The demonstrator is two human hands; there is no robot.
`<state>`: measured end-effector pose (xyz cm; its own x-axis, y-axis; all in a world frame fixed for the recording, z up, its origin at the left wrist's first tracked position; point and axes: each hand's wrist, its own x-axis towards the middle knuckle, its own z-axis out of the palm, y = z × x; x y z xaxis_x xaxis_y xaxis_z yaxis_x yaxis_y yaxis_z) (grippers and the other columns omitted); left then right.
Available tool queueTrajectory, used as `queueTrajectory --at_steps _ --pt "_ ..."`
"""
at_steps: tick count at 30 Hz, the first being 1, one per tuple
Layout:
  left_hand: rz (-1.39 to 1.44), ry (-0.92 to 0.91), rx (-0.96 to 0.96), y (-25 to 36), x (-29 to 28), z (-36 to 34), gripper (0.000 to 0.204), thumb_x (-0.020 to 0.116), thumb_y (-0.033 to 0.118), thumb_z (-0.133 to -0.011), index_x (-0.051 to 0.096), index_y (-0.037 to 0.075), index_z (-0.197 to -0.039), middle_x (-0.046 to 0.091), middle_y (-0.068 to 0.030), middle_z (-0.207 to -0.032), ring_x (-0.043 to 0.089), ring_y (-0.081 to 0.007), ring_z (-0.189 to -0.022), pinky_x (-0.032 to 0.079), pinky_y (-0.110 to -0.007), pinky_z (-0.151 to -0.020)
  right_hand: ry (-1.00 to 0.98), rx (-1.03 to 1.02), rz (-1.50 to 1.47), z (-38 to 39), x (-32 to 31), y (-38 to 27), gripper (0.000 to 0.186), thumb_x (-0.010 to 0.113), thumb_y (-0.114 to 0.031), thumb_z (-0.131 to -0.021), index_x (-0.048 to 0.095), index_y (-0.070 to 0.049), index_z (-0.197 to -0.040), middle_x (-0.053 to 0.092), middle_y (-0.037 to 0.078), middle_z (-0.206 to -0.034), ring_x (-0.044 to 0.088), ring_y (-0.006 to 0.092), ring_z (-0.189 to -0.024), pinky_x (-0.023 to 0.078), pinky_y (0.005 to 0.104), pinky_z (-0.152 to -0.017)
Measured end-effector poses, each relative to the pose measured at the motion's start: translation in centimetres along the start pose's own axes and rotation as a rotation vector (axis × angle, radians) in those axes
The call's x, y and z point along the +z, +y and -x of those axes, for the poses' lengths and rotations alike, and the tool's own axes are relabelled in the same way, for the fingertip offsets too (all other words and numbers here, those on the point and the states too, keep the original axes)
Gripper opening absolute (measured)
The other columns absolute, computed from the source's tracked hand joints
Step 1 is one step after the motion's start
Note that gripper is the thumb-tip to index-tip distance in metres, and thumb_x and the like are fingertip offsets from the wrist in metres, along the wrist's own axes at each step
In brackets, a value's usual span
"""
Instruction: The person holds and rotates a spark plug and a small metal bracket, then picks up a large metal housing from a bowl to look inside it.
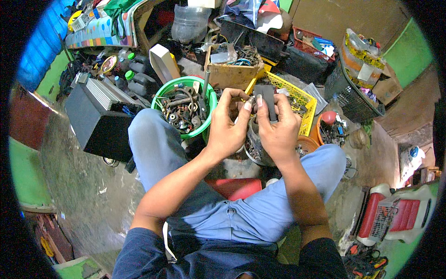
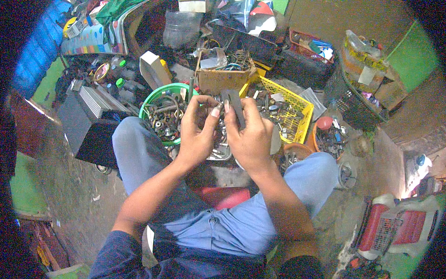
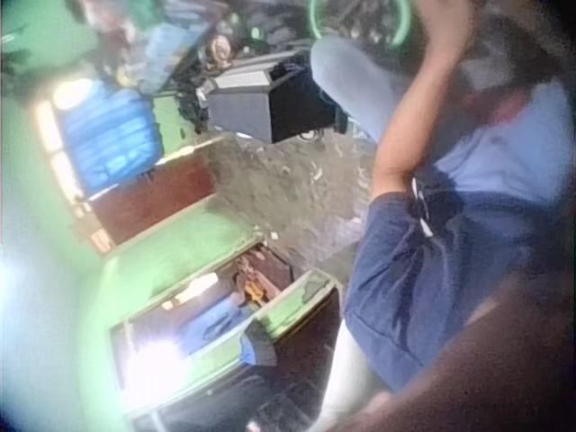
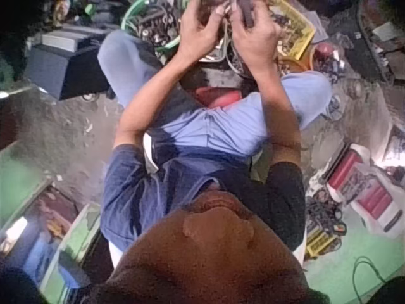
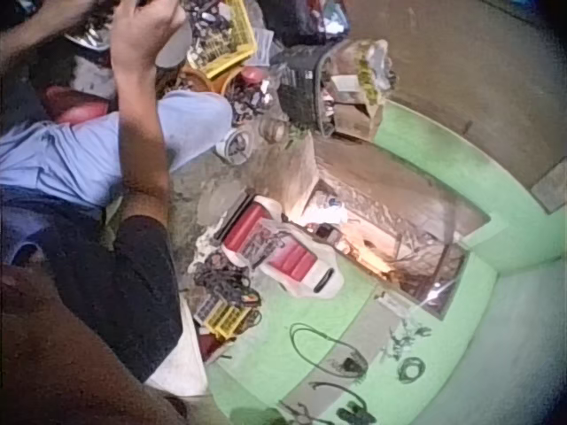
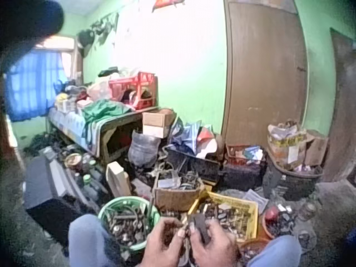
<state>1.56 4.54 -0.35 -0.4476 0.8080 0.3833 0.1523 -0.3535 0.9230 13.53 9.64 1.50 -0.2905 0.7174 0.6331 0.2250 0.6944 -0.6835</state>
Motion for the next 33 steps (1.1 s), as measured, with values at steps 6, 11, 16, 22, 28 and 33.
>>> queueTrajectory --at_steps 6,11,16,22,28,33 --pt "-0.1 -0.009 0.16 -1.4 -0.6 -0.4 0.011 0.061 0.004 -0.093 0.055 -0.002 -0.1 0.058 -0.0038 -0.077 0.054 -0.0083 -0.069 0.045 -0.026 -0.063 -0.039 0.038 -0.03 -0.8 0.1 -0.1 0.013 0.064 -0.012 -0.094 0.058 -0.001 -0.095 0.069 0.019 -0.076 0.071 0.0362 -0.07 0.051 0.0437 -0.055" --pt "-0.017 0.02 0.072 -1.0 -1.4 -0.7 0.011 0.06 0.002 -0.094 0.055 -0.001 -0.102 0.059 -0.0033 -0.078 0.052 -0.0076 -0.065 0.044 -0.025 -0.061 -0.072 0.104 -0.063 -0.8 1.0 0.6 0.015 0.063 -0.015 -0.095 0.057 -0.001 -0.095 0.063 0.016 -0.065 0.068 0.0334 -0.058 0.047 0.0429 -0.051" --pt "-0.117 0.078 0.191 -1.2 -2.7 -0.8 0.013 0.058 0.004 -0.096 0.054 -0.001 -0.107 0.06 -0.0024 -0.079 0.051 -0.0059 -0.065 0.041 -0.024 -0.058 -0.054 0.068 -0.101 -0.4 2.3 0.5 0.015 0.062 -0.017 -0.096 0.058 -0.002 -0.097 0.058 0.011 -0.059 0.062 0.0283 -0.05 0.043 0.0417 -0.049" --pt "-0.084 0.1 0.148 -0.5 -2.9 -0.1 0.014 0.058 0.006 -0.097 0.053 0.0 -0.108 0.058 -0.0029 -0.078 0.052 -0.0063 -0.068 0.043 -0.025 -0.061 -0.074 0.063 -0.097 0.0 3.0 -0.5 0.017 0.062 -0.02 -0.096 0.058 -0.003 -0.097 0.057 0.013 -0.058 0.06 0.0289 -0.048 0.041 0.0423 -0.048" --pt "-0.033 0.131 0.233 -0.8 -3.2 -0.3 0.015 0.058 0.006 -0.097 0.051 0.0 -0.109 0.06 -0.0041 -0.084 0.056 -0.0078 -0.074 0.046 -0.025 -0.065 -0.077 0.123 -0.006 -1.1 2.9 -4.3 0.018 0.06 -0.02 -0.097 0.055 -0.003 -0.097 0.063 0.02 -0.067 0.066 0.0411 -0.064 0.047 0.0491 -0.054" --pt "0.034 0.149 0.182 -0.3 -3.9 -0.3 0.016 0.059 0.007 -0.097 0.051 0.0 -0.11 0.061 -0.0057 -0.091 0.058 -0.0085 -0.079 0.047 -0.025 -0.07 -0.11 0.156 0.032 -2.3 3.9 -5.5 0.019 0.058 -0.021 -0.096 0.054 -0.002 -0.097 0.066 0.024 -0.074 0.066 0.0459 -0.072 0.049 0.0532 -0.06"
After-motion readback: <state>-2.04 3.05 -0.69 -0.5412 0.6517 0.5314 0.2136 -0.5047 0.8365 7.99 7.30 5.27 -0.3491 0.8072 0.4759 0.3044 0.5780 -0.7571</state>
